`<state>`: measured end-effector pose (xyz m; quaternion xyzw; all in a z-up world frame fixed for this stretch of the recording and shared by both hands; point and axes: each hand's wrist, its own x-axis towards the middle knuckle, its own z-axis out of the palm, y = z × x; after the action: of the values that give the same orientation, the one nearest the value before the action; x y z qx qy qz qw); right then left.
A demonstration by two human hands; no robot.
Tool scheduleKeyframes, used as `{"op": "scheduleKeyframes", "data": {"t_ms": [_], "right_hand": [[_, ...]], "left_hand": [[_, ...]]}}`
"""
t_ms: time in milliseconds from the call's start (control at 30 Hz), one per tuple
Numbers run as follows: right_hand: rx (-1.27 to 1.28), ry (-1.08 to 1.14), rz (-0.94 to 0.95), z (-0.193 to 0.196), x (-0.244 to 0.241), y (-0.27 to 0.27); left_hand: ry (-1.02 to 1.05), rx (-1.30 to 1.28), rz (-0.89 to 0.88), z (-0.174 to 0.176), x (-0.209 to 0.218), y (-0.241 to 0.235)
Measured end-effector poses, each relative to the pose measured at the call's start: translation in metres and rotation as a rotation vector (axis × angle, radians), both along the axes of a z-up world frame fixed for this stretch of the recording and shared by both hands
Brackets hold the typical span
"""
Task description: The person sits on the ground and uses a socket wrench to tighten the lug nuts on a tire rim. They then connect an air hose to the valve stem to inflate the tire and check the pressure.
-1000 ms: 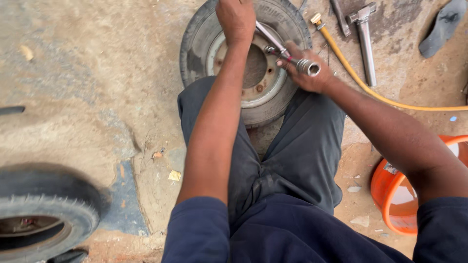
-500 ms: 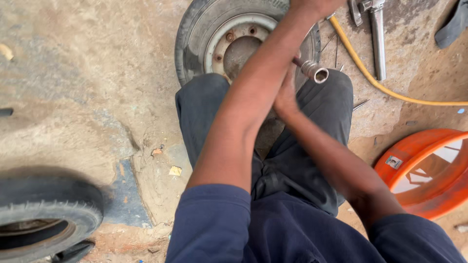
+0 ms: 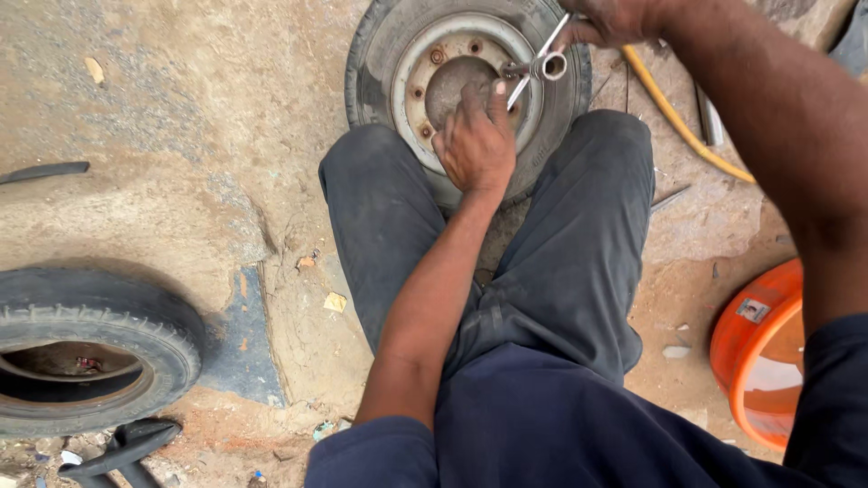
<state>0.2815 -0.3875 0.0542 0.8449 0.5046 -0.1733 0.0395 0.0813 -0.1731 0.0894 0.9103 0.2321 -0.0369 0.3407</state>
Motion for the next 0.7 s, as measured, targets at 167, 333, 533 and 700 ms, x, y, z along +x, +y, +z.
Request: {"op": "scheduleKeyframes", "data": {"t_ms": [167, 333, 533, 700], "right_hand": [[0.188, -0.043, -0.021, 0.009, -0.021, -0.005], [0.204, -0.378, -0.139, 0.052, -0.052, 0.0], [0.196, -0.41, -0.424, 0.042, -0.112, 0.003], [0.222, -0.432, -0.468, 0.052, -0.119, 0.007]], "left_hand": [[0.023, 0.075, -0.106, -0.011, -0.001, 0.012], [-0.115, 0.197, -0.175, -0.013, 0.01, 0.027], [-0.392, 0.385, -0.303, -0.028, 0.045, 0.063], [-0.411, 0.393, -0.382, -0.019, 0.057, 0.066]]}}
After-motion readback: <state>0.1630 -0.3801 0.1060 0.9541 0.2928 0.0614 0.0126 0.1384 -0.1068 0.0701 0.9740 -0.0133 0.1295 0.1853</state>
